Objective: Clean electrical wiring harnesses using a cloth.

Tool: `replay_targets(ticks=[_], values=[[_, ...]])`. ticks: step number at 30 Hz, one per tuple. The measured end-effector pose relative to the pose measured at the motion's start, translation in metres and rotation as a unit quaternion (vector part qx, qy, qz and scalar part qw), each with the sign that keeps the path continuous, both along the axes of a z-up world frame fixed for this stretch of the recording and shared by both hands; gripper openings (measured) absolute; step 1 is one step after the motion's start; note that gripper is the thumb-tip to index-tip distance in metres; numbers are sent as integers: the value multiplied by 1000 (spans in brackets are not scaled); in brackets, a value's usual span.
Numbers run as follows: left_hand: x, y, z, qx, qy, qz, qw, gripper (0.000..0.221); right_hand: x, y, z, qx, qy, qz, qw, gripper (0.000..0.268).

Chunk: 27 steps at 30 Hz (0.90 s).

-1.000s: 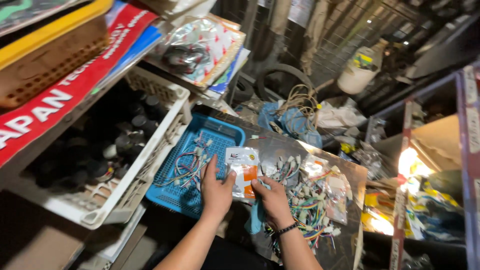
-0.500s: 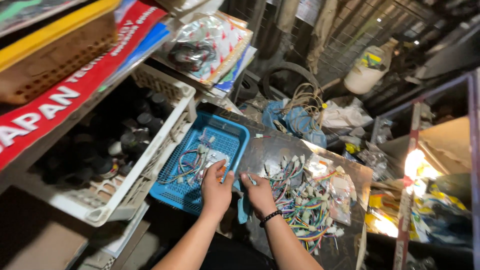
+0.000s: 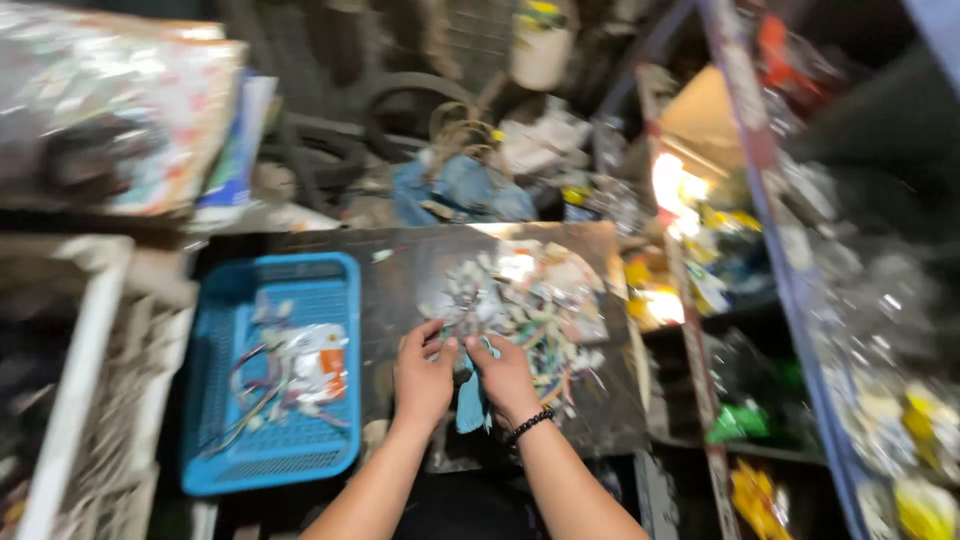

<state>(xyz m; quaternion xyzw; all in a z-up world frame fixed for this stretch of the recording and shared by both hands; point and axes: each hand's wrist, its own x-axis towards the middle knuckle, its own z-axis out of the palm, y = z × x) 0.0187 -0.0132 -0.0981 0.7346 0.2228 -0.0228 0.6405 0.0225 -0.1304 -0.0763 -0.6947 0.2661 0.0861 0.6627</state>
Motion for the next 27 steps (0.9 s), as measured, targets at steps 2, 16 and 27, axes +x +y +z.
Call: replay_targets(ticks=[2, 16, 27], values=[[4, -20, 2, -9, 2, -40, 999, 40, -5, -22, 0, -1, 0, -35, 999, 26], [17, -88, -5, 9, 44, -165, 985, 39, -12, -93, -12, 21, 6, -160, 987, 23], [31, -88, -21, 74, 85, -228, 967, 44, 8, -107, -48, 38, 34, -162, 985, 28]])
